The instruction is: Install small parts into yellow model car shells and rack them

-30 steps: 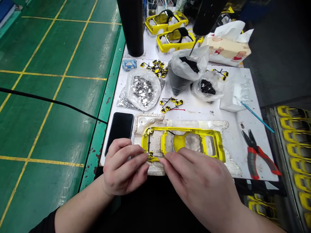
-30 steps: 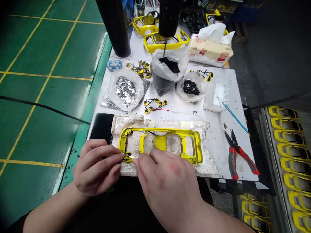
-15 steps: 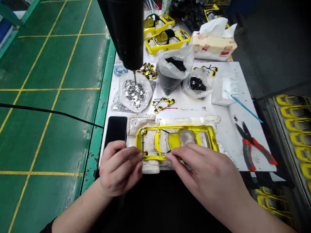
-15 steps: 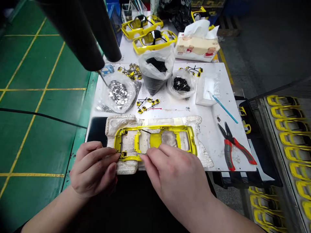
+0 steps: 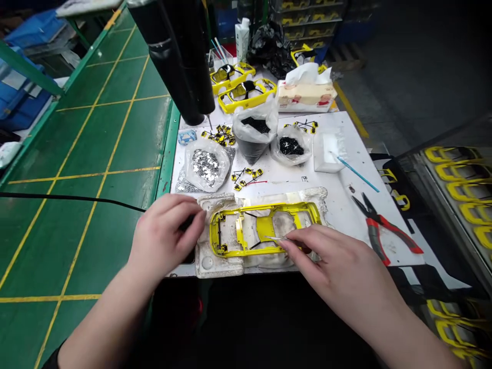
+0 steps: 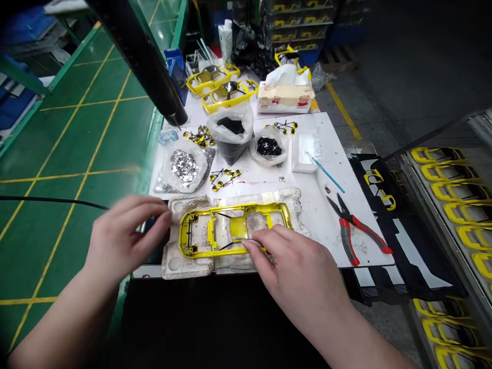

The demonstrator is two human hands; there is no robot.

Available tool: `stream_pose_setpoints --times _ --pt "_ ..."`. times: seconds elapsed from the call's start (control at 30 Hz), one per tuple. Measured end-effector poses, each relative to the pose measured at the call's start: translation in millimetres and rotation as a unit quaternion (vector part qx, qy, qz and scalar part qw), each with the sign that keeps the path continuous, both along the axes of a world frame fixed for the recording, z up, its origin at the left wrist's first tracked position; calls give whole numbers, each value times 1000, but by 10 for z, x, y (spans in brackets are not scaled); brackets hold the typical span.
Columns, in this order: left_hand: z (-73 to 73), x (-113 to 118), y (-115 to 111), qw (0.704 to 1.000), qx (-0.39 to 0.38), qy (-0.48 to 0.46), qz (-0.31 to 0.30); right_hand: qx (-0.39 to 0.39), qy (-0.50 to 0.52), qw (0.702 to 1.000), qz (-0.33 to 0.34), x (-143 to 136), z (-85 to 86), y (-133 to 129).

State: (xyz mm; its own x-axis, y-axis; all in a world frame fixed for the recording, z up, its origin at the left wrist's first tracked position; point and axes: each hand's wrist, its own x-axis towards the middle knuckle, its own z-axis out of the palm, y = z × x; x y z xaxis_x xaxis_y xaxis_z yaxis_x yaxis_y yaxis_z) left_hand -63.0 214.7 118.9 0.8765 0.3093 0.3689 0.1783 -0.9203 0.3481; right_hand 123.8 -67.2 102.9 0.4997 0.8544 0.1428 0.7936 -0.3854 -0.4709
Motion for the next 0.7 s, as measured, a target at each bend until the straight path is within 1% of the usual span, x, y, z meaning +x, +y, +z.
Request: stream_pose_setpoints --times 0.1,0.17,0.2,0.23,0.3,0.37,0.43,0.5,0.63,0.7 --pt "6 346 319 990 38 107 80 6 5 1000 0 -13 0 -28" --pt "-5 595 507 969 80 205 112 6 6 1000 0 -16 6 -49" --pt "-16 713 584 956 101 250 113 6 6 1000 0 -16 8 -63" --pt "-30 821 649 950 110 274 105 8 7 1000 -2 -16 7 -79" --pt "-70 1003 741 941 119 306 78 9 16 1000 -11 -17 -4 -119" --pt "-117 1131 784 937 121 324 57 9 27 999 -27 -21 -24 -162" --pt "-152 1204 793 932 123 336 49 8 35 999 -40 -24 -43 -201" --pt "-163 1226 786 931 126 338 52 9 42 998 -46 -21 -53 -228" --pt "-147 1182 776 936 127 323 62 9 54 998 -42 3 -58 -245" --pt "-147 1153 780 939 120 318 57 7 59 997 -44 11 -66 -236"
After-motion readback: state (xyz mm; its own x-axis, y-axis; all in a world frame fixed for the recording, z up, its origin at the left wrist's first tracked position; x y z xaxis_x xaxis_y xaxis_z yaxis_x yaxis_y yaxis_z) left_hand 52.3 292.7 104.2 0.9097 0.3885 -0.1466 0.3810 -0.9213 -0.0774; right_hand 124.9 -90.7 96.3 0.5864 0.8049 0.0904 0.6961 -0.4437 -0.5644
